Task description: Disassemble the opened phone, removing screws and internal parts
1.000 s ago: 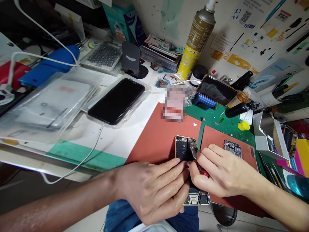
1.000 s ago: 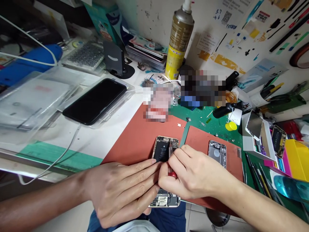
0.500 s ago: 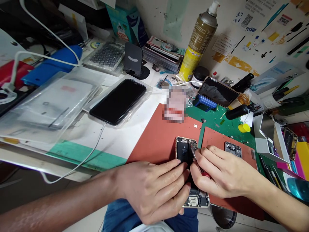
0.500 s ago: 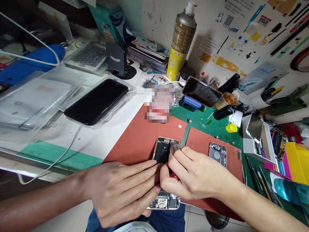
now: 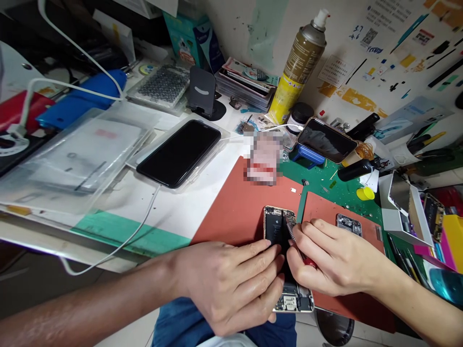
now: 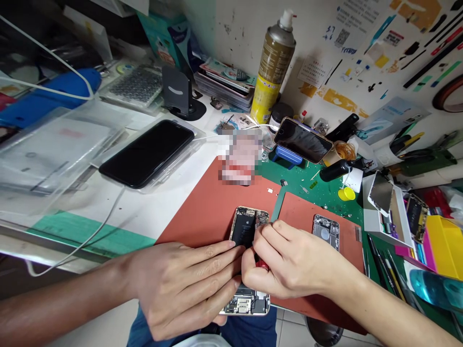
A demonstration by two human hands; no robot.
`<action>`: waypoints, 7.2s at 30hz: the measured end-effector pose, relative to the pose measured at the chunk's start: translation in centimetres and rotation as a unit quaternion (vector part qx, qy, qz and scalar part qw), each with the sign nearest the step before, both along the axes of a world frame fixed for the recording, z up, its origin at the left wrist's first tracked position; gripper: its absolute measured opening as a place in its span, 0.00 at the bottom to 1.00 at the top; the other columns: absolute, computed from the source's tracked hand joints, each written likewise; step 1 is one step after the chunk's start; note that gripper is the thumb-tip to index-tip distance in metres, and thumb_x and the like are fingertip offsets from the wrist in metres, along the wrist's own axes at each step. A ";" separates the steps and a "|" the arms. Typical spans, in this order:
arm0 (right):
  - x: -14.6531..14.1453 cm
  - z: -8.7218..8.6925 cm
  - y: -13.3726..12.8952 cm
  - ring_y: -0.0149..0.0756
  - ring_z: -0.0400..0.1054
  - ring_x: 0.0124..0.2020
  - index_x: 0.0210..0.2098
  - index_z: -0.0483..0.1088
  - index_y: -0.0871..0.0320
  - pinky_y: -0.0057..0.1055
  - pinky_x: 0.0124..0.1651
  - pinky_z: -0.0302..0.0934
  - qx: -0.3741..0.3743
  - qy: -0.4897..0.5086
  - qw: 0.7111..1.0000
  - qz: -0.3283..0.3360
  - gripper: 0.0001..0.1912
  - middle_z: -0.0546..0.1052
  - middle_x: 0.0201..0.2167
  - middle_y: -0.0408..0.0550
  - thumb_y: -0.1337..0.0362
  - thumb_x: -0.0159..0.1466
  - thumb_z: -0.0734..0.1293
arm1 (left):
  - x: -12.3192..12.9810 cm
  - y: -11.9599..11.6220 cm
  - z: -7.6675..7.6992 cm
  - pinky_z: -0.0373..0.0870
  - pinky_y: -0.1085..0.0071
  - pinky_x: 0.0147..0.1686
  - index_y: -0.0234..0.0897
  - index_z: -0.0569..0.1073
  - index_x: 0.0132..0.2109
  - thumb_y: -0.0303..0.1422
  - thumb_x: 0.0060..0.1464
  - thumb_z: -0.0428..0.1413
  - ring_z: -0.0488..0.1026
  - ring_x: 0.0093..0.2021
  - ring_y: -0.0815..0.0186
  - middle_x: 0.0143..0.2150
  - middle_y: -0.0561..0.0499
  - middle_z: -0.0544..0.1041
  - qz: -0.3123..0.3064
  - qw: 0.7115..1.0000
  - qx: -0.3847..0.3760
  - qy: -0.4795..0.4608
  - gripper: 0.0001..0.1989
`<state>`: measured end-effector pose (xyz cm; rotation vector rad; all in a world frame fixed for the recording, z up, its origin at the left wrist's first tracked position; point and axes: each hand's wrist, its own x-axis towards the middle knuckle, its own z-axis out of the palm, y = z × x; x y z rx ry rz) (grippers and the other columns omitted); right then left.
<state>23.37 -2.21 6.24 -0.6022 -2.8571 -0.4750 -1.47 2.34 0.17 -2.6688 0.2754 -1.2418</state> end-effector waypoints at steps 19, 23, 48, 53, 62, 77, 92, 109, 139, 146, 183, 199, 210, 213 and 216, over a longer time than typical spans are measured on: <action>0.3 -0.7 -0.2 0.36 0.65 0.29 0.38 0.72 0.58 0.35 0.33 0.62 -0.006 0.039 0.999 -0.015 0.05 0.74 0.26 0.46 0.73 0.64 0.68 | 0.0 0.0 -0.1 0.85 0.58 0.46 0.33 0.85 0.43 0.47 0.66 0.59 0.85 0.44 0.54 0.38 0.46 0.86 0.003 1.000 0.005 0.004 0.20; 0.3 -0.8 -0.4 0.37 0.66 0.30 0.38 0.73 0.59 0.36 0.32 0.63 -0.006 0.046 0.999 -0.027 0.05 0.74 0.26 0.48 0.74 0.64 0.69 | -0.1 0.0 0.0 0.86 0.59 0.47 0.35 0.85 0.43 0.46 0.67 0.57 0.85 0.44 0.55 0.38 0.48 0.86 0.007 1.000 0.009 0.014 0.19; 0.0 -0.3 -1.0 0.44 0.74 0.36 0.42 0.75 0.61 0.42 0.41 0.67 0.011 -0.030 0.999 0.008 0.06 0.81 0.36 0.57 0.65 0.69 0.67 | -0.3 0.0 0.6 0.86 0.63 0.50 0.41 0.85 0.43 0.47 0.69 0.55 0.85 0.46 0.58 0.41 0.49 0.87 0.023 0.998 0.032 0.050 0.19; -0.2 -0.1 -0.9 0.38 0.66 0.30 0.39 0.73 0.56 0.39 0.36 0.62 0.014 -0.044 0.999 -0.006 0.02 0.76 0.27 0.47 0.67 0.69 0.67 | -0.3 -0.1 0.9 0.86 0.62 0.51 0.41 0.85 0.42 0.47 0.69 0.55 0.86 0.45 0.58 0.40 0.50 0.87 0.027 0.998 0.030 0.054 0.18; -0.4 0.0 -0.5 0.36 0.62 0.26 0.37 0.72 0.56 0.37 0.33 0.58 0.013 -0.036 0.999 -0.004 0.04 0.72 0.23 0.44 0.71 0.67 0.67 | -0.2 -0.1 0.5 0.86 0.61 0.49 0.38 0.85 0.43 0.46 0.69 0.55 0.85 0.45 0.56 0.40 0.48 0.87 0.016 0.998 0.023 0.047 0.19; 0.2 -0.4 -0.7 0.42 0.72 0.35 0.45 0.74 0.61 0.40 0.39 0.69 0.004 -0.001 1.000 -0.017 0.07 0.79 0.33 0.55 0.71 0.68 0.66 | -0.3 -0.2 0.5 0.86 0.61 0.50 0.40 0.85 0.41 0.47 0.67 0.57 0.85 0.43 0.58 0.38 0.49 0.87 0.023 0.999 0.011 0.035 0.18; 2.2 -1.9 -2.7 0.38 0.76 0.31 0.44 0.70 0.55 0.35 0.32 0.71 -0.056 0.292 0.920 -0.257 0.10 0.81 0.36 0.50 0.75 0.67 0.70 | -1.3 -1.5 0.4 0.81 0.57 0.57 0.33 0.83 0.48 0.35 0.65 0.57 0.83 0.53 0.52 0.50 0.42 0.86 0.043 0.987 -0.021 0.151 0.13; 3.6 -3.9 -1.3 0.33 0.74 0.27 0.42 0.65 0.52 0.30 0.32 0.68 -0.427 0.689 0.475 -0.342 0.17 0.81 0.30 0.42 0.54 0.67 0.76 | 2.8 0.8 2.6 0.79 0.69 0.46 0.37 0.76 0.52 0.30 0.72 0.52 0.82 0.43 0.66 0.45 0.51 0.84 0.255 0.893 -0.355 0.105 0.09; 4.0 -3.7 -0.8 0.35 0.75 0.29 0.41 0.64 0.51 0.28 0.32 0.69 -0.381 0.730 0.435 -0.363 0.19 0.80 0.27 0.41 0.52 0.65 0.77 | 7.2 8.3 2.7 0.69 0.67 0.40 0.36 0.81 0.47 0.30 0.72 0.51 0.77 0.43 0.62 0.46 0.46 0.81 0.305 0.851 -0.310 0.294 0.13; 3.8 -3.4 -1.0 0.33 0.74 0.28 0.40 0.63 0.51 0.26 0.31 0.69 -0.385 0.727 0.439 -0.362 0.19 0.80 0.26 0.41 0.53 0.65 0.76 | 7.8 8.6 1.7 0.65 0.65 0.36 0.36 0.83 0.47 0.26 0.71 0.50 0.74 0.47 0.57 0.45 0.45 0.80 0.324 0.850 -0.236 0.343 0.15; 3.2 -3.9 -1.3 0.32 0.74 0.28 0.39 0.64 0.52 0.27 0.33 0.69 -0.376 0.689 0.487 -0.383 0.15 0.78 0.28 0.39 0.56 0.68 0.74 | 5.4 7.1 0.9 0.56 0.56 0.48 0.34 0.73 0.61 0.28 0.74 0.42 0.61 0.47 0.55 0.49 0.43 0.73 0.300 0.881 -0.194 0.312 0.19; 2.0 -5.4 -2.4 0.36 0.73 0.30 0.40 0.65 0.51 0.32 0.32 0.69 -0.345 0.546 0.630 -0.431 0.13 0.75 0.30 0.43 0.53 0.70 0.70 | 4.0 7.1 1.9 0.61 0.62 0.49 0.39 0.79 0.46 0.32 0.74 0.48 0.69 0.44 0.62 0.42 0.49 0.76 0.147 0.891 -0.324 0.281 0.14; 1.6 -5.4 -2.5 0.39 0.75 0.30 0.39 0.67 0.52 0.31 0.28 0.70 -0.337 0.562 0.618 -0.434 0.16 0.76 0.30 0.44 0.48 0.67 0.73 | 4.2 7.1 1.1 0.63 0.62 0.50 0.38 0.80 0.48 0.35 0.74 0.48 0.70 0.45 0.61 0.42 0.48 0.76 0.129 0.883 -0.334 0.304 0.15; 1.6 -5.4 -2.5 0.39 0.75 0.30 0.39 0.67 0.51 0.32 0.28 0.70 -0.329 0.561 0.622 -0.436 0.16 0.76 0.30 0.45 0.48 0.67 0.73 | 4.4 7.1 1.2 0.63 0.62 0.50 0.38 0.80 0.48 0.36 0.74 0.48 0.70 0.45 0.61 0.42 0.47 0.77 0.131 0.880 -0.334 0.310 0.16; 1.5 -5.4 -2.6 0.39 0.75 0.31 0.39 0.66 0.51 0.33 0.30 0.71 -0.331 0.551 0.632 -0.434 0.14 0.76 0.30 0.44 0.50 0.69 0.72 | 4.5 7.0 1.2 0.63 0.62 0.50 0.38 0.80 0.48 0.36 0.74 0.48 0.70 0.45 0.61 0.42 0.48 0.77 0.129 0.879 -0.338 0.310 0.16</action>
